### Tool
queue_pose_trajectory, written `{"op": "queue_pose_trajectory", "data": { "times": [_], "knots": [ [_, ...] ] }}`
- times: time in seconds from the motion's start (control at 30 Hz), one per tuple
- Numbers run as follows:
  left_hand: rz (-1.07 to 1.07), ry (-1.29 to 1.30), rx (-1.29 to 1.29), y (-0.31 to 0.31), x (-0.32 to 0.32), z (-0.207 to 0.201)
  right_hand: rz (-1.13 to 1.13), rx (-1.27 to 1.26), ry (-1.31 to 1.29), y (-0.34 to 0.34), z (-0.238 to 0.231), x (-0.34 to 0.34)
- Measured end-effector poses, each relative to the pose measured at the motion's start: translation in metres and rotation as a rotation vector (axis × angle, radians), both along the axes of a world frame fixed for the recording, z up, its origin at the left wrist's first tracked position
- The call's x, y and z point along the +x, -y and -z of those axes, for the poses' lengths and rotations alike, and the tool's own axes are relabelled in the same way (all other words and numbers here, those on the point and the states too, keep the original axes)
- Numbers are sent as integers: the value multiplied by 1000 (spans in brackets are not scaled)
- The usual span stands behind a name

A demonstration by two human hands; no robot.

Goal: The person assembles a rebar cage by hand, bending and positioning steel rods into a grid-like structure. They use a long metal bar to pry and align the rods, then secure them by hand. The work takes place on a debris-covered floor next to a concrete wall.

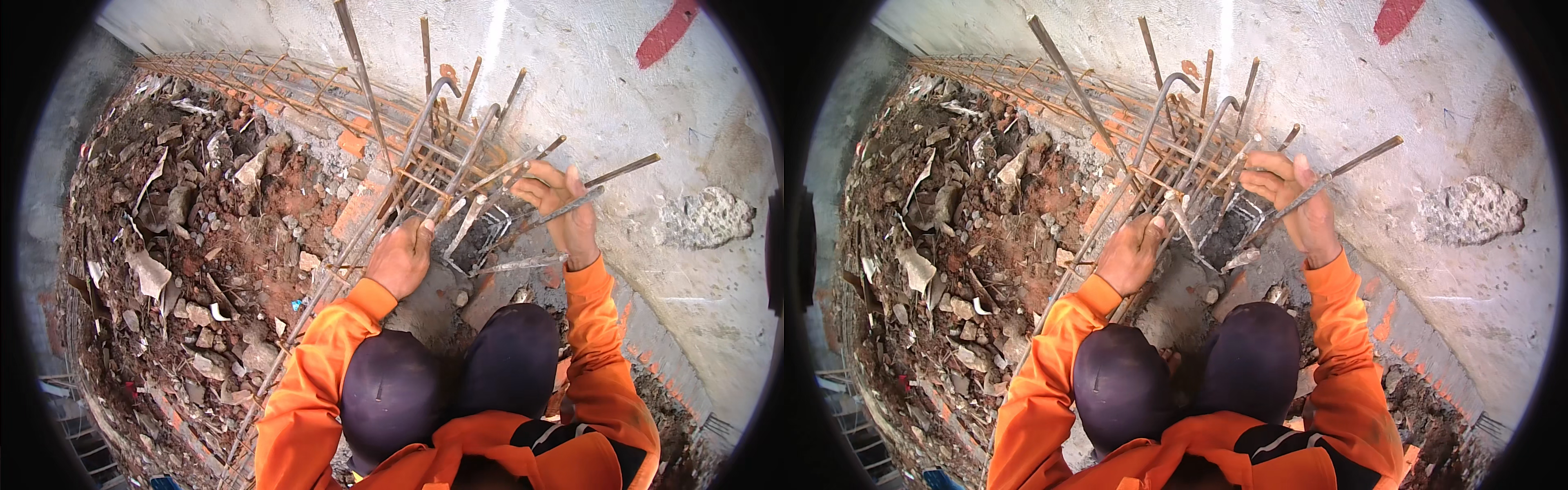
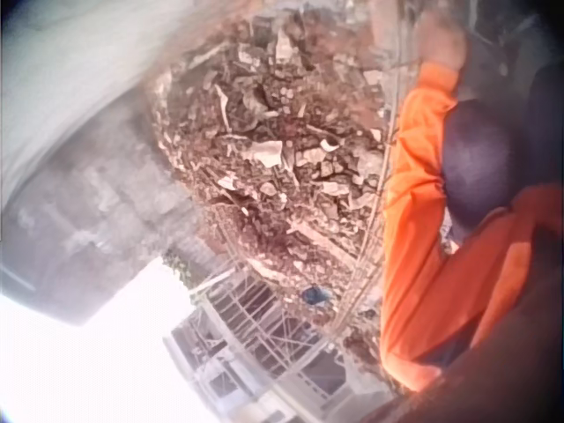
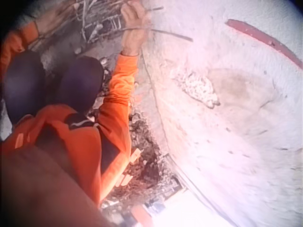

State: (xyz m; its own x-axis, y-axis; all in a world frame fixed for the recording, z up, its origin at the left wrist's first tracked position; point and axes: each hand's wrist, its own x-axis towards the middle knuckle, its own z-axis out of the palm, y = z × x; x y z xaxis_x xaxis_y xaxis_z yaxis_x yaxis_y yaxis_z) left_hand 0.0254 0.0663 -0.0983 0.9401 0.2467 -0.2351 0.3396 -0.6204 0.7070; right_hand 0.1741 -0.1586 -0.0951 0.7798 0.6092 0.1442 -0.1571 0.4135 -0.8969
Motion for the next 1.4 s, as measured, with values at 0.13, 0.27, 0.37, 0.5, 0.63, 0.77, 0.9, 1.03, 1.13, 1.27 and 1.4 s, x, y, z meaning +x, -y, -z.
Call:
{"op": "queue_pose_trajectory", "data": {
  "times": [0.13, 0.27, 0.37, 0.5, 0.63, 0.77, 0.9, 1.03, 1.13, 1.27, 1.4],
  "knots": [
    [-19, -7, 8, 1, 1, -6, -86, -207, 78, -11, -14, 27],
    [-20, 73, -77, 2, 1, 5, -5, -246, 422, -13, 8, 40],
    [-22, 74, -84, 4, 5, 9, 119, -320, 749, -36, 7, 42],
    [-8, 73, -112, 3, 5, 1, 170, -363, 772, -46, -4, 42],
    [12, 143, -125, -6, 1, 6, 108, -253, 456, -20, 24, 50],
    [64, 144, 67, -13, -5, -10, -38, -200, 80, -16, 27, 38],
    [-39, 389, 115, -38, -10, -64, 33, -184, 173, -7, 34, 46],
    [-165, 801, -167, -65, 27, -88, 94, -195, 349, -7, 39, 51],
    [-58, 1070, -119, -62, 85, -111, 95, -180, 335, -33, 29, 47],
    [-288, 1196, -430, -33, 135, -116, 45, -312, 341, -36, 11, 38],
    [-381, 1207, -508, -25, 162, -116, -36, -271, 354, -25, 13, 47]
  ]
}}
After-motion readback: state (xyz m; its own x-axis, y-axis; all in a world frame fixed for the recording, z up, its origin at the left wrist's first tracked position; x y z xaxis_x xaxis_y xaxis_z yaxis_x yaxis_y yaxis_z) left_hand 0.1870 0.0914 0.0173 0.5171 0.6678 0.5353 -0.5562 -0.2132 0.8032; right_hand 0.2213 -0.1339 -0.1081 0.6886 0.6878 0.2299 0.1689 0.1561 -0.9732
